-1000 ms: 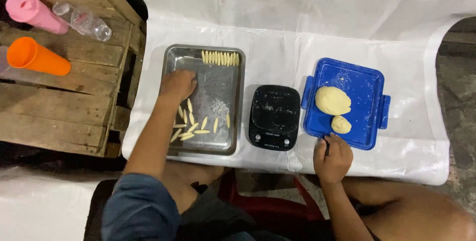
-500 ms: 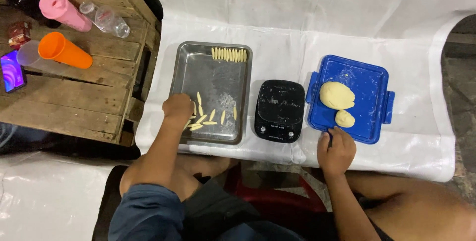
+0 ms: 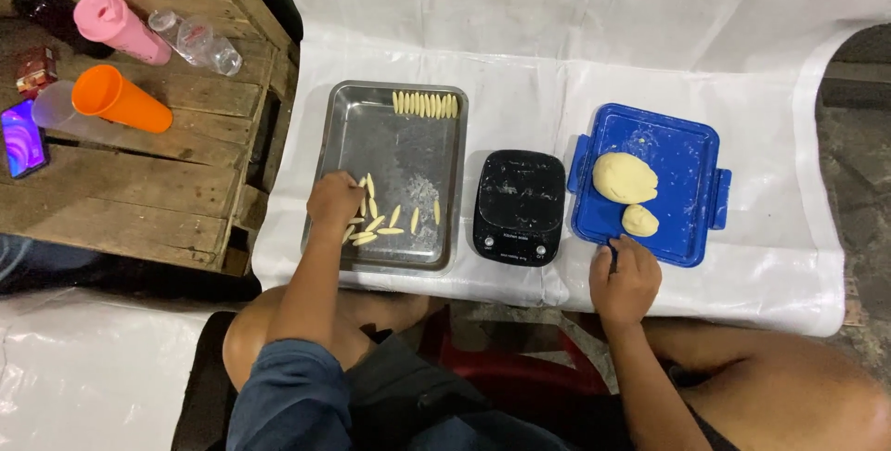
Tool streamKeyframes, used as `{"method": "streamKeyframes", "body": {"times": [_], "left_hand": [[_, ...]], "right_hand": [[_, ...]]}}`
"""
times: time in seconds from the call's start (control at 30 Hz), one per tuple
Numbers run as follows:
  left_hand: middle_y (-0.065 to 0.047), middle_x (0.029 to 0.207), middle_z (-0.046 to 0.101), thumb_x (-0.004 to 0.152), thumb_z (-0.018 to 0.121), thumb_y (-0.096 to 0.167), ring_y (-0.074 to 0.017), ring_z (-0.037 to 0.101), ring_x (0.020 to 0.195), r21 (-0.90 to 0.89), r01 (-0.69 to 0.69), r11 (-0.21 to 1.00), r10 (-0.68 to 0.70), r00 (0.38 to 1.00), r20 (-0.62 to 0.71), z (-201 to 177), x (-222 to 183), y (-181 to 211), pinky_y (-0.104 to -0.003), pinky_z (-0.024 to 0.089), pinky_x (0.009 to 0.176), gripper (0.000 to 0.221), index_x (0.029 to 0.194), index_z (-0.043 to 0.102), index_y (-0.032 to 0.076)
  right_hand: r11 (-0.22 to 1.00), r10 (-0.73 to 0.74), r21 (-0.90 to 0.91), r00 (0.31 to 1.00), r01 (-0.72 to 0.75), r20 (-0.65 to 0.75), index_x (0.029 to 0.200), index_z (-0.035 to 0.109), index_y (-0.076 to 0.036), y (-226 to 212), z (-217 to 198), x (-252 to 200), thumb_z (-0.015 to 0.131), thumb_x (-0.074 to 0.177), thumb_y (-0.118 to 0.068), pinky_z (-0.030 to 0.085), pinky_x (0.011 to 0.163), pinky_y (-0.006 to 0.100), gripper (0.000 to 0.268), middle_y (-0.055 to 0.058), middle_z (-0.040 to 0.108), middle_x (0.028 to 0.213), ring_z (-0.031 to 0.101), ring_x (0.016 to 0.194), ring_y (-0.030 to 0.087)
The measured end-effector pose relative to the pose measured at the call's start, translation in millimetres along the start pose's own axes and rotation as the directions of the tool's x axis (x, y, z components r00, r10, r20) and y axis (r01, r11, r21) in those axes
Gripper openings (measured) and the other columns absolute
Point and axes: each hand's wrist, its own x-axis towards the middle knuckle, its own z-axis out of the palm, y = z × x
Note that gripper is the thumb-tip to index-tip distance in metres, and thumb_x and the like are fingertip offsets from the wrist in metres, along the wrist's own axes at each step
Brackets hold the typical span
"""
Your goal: Arranging small pieces of shaped dough into a decorative flower pattern on a metal tray.
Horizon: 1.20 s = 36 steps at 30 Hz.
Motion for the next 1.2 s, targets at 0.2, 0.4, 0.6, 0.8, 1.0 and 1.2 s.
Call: {"method": "streamKeyframes", "body": {"times": [0.2,0.4,0.6,0.8,1.0,1.2], "left_hand": [[-0.019,0.085,0.075,0.085,0.071,0.026,-0.0411,0.074,0.088,-0.05,0.048,0.998,-0.048,0.999,0.001,0.0,2.6,7.9,-0.051,0.059,0.072,0.023,0.098,0.077,0.008],[-0.022,0.089,0.074,0.082,0.074,0.033,-0.0425,0.073,0.093,-0.206,0.074,0.976,-0.071,0.997,0.025,-1.8,-4.4,15.1,-0.053,0.057,0.073,0.037,0.103,0.076,0.003],[-0.023,0.096,0.075,0.083,0.078,0.026,-0.0422,0.074,0.091,-0.206,0.049,0.977,-0.042,0.998,0.039,-4.3,-4.3,25.1,-0.051,0.058,0.072,0.036,0.11,0.073,0.002],[-0.019,0.105,0.076,0.085,0.079,0.025,-0.0385,0.075,0.097,-0.231,0.061,0.971,-0.041,0.995,0.091,3.6,-1.3,27.0,-0.048,0.06,0.073,0.04,0.117,0.072,0.002],[-0.021,0.091,0.077,0.084,0.078,0.025,-0.041,0.076,0.09,-0.106,-0.018,0.994,0.025,0.997,0.066,0.7,-14.2,32.0,-0.05,0.059,0.073,0.03,0.103,0.077,0.003],[-0.02,0.087,0.076,0.083,0.078,0.026,-0.0378,0.076,0.085,-0.172,-0.022,0.985,0.035,0.997,0.068,4.1,5.2,32.7,-0.049,0.058,0.071,0.033,0.107,0.076,0.004]], "right_hand": [[1.0,-0.007,-0.022,1.0,0.007,-0.002,0.099,0.073,-0.008,5.0,4.5,-4.1,0.07,0.099,-0.014,0.055,0.084,0.041,0.007,0.011,0.074,0.104,0.072,0.097,0.03],[1.0,0.002,-0.017,1.0,-0.002,0.016,0.1,0.073,-0.009,7.1,4.5,-5.4,0.069,0.1,-0.016,0.055,0.086,0.042,0.008,0.01,0.075,0.105,0.072,0.099,0.03],[1.0,-0.006,-0.018,1.0,0.006,0.02,0.101,0.073,-0.009,6.8,3.3,-4.3,0.071,0.099,-0.015,0.055,0.087,0.043,0.007,0.01,0.074,0.106,0.072,0.101,0.03],[1.0,0.001,-0.006,1.0,-0.001,0.017,0.1,0.073,-0.009,10.5,7.2,-8.5,0.071,0.098,-0.013,0.055,0.087,0.042,0.005,0.011,0.074,0.105,0.072,0.1,0.03],[0.999,0.025,-0.034,0.999,-0.024,0.027,0.1,0.074,-0.009,3.2,2.4,-3.1,0.072,0.097,-0.013,0.055,0.087,0.041,0.005,0.01,0.075,0.105,0.072,0.099,0.029],[0.999,0.031,-0.03,0.999,-0.03,0.026,0.1,0.074,-0.009,4.9,5.1,-3.8,0.07,0.101,-0.018,0.055,0.088,0.04,0.01,0.009,0.075,0.106,0.072,0.101,0.028]]}}
